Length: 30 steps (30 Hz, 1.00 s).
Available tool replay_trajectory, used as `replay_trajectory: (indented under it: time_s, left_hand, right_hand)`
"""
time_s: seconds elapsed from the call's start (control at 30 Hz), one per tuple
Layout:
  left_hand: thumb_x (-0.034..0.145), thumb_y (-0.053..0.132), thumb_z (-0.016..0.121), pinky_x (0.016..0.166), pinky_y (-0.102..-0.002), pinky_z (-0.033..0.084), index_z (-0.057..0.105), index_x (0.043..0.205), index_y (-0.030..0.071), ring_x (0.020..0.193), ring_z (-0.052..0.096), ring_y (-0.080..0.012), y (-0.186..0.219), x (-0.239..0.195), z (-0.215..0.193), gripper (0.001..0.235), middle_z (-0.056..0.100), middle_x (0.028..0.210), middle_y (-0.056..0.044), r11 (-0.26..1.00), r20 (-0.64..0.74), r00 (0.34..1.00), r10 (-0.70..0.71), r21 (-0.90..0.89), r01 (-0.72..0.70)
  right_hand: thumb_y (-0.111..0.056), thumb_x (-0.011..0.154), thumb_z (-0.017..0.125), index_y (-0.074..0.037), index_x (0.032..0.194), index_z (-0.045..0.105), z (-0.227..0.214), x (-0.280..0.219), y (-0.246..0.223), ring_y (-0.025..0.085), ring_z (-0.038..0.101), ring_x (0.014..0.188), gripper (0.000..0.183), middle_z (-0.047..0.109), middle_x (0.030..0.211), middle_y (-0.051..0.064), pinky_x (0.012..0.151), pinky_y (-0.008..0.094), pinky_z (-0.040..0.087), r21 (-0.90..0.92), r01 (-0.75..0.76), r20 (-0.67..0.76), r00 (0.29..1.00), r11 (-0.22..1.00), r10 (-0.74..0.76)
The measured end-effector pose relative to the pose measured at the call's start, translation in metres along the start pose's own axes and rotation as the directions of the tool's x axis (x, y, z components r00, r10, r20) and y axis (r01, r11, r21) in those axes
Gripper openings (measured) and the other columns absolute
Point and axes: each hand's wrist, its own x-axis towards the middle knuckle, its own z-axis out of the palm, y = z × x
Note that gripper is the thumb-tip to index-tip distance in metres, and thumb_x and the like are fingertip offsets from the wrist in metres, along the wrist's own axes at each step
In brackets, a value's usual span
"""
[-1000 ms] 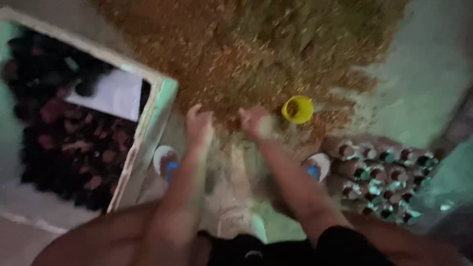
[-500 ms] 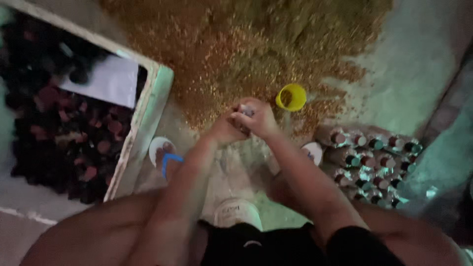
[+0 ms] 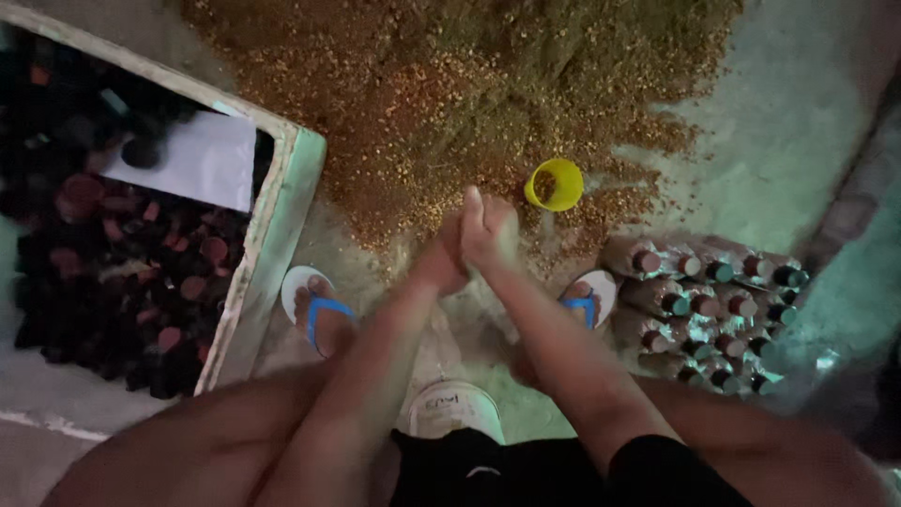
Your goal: The person fills small plastic bags with seeds from a pile on the floor using a small yellow cup and then places the filled bags into a container with black caps.
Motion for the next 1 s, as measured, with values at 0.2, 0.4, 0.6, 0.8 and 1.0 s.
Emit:
replay_trajectory:
  time_s: [0.2,0.4,0.6,0.8,1.0]
  left_hand:
    - [0.098,0.013,0.053,0.113,-0.063,0.044,0.039,0.155,0.001,0.138,0.049,-0.0481,0.023,-0.11,-0.148,0.059,0.053,0.146,-0.025,0.929,-0.217,0.975,-0.037,-0.368,-0.047]
    - [0.098,0.008,0.061,0.098,-0.048,0.053,0.052,0.145,0.002,0.119,0.064,-0.0369,0.001,-0.053,-0.155,0.048,0.063,0.125,-0.02,0.868,-0.527,0.849,0.034,-0.405,-0.287]
    - [0.094,0.021,0.059,0.109,-0.059,0.049,0.049,0.152,0.015,0.134,0.054,-0.0407,0.03,-0.098,-0.146,0.06,0.056,0.145,-0.016,0.982,-0.167,0.984,0.055,-0.171,-0.084]
    - [0.065,0.032,0.095,0.122,-0.067,0.03,0.038,0.158,0.003,0.146,0.037,-0.0539,0.084,-0.134,-0.126,0.113,0.043,0.157,-0.03,0.873,0.106,0.922,0.373,-0.376,-0.311]
    - [0.069,0.005,0.077,0.095,-0.053,0.056,0.059,0.131,-0.004,0.122,0.061,-0.0491,0.079,-0.11,-0.101,0.065,0.067,0.127,-0.026,0.771,-0.051,0.947,0.317,-0.568,-0.288]
  right_hand:
    - [-0.046,0.114,0.028,-0.021,0.047,0.04,0.025,0.008,0.03,0.025,0.038,0.036,0.072,0.043,0.04,0.006,0.07,0.038,0.048,-0.138,0.456,0.281,0.869,0.879,-0.406]
    - [-0.034,0.109,0.05,-0.012,0.061,0.048,0.041,0.034,0.046,0.023,0.042,0.049,0.052,0.05,0.054,0.007,0.061,0.038,0.039,-0.052,0.456,0.153,0.883,0.889,-0.444]
    - [-0.04,0.112,0.045,-0.016,0.057,0.04,0.016,0.024,0.022,0.02,0.031,0.042,0.061,0.035,0.045,0.002,0.051,0.039,0.034,0.005,0.369,0.406,0.849,0.93,-0.339]
    - [-0.024,0.083,0.092,-0.014,0.06,0.055,-0.031,0.012,-0.01,0.009,0.048,0.056,0.045,0.057,0.056,-0.003,0.053,0.03,0.041,0.538,0.07,0.435,0.831,0.84,-0.347]
    - [-0.038,0.081,0.094,-0.005,0.133,0.062,-0.044,0.003,-0.018,0.033,0.067,0.115,0.069,0.073,0.113,0.012,0.101,0.049,0.052,0.346,0.069,0.166,0.977,0.936,-0.133]
